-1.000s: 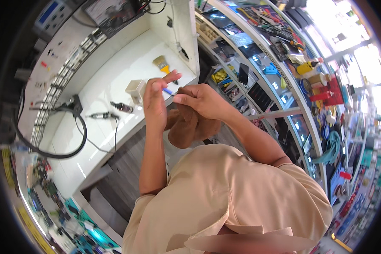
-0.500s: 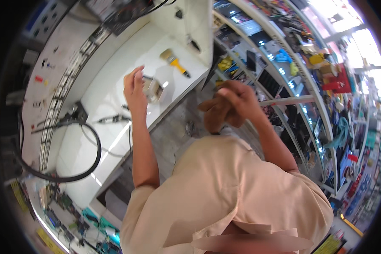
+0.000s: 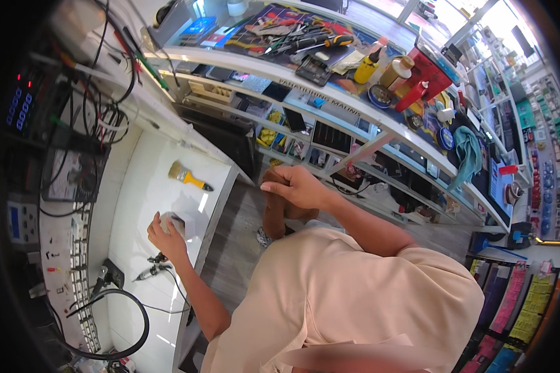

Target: The person wipes several small tools with a brown cloth, including a pen, a red-handled screwdriver, a black-handled screwdriver, and a yellow-handled screwdriver. The person then uses a rotary tool to clean a metal bit and later uses a yellow-handled screwdriver to clean the same bit.

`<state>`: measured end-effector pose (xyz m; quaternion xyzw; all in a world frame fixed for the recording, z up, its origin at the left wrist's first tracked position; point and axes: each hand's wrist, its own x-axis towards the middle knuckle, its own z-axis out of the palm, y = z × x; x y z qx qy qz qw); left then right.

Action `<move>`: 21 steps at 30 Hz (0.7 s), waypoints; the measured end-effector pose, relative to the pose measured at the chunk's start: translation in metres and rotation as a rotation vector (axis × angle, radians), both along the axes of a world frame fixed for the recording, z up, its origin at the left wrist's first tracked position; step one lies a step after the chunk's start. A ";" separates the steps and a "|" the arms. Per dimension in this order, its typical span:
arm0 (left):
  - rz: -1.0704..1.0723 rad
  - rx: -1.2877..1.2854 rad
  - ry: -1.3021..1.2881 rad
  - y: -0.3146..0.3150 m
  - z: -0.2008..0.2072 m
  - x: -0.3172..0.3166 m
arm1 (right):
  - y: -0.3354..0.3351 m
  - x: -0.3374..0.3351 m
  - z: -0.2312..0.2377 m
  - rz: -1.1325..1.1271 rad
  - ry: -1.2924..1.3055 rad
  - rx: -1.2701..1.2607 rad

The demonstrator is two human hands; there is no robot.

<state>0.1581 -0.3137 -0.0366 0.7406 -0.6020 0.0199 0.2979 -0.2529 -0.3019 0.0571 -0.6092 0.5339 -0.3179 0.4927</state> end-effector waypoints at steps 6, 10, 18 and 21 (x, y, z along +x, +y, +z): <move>-0.323 -0.129 0.304 -0.058 0.097 -0.179 | -0.012 -0.062 -0.005 -0.015 -0.024 0.031; -0.769 -0.339 0.069 -0.164 0.166 -0.311 | -0.010 -0.096 -0.011 0.042 -0.081 0.012; -0.783 -0.075 -0.444 -0.279 0.187 -0.379 | -0.005 -0.139 -0.021 0.078 -0.114 -0.009; -0.840 -0.005 -0.519 -0.285 0.190 -0.376 | -0.005 -0.148 -0.021 0.036 -0.157 -0.074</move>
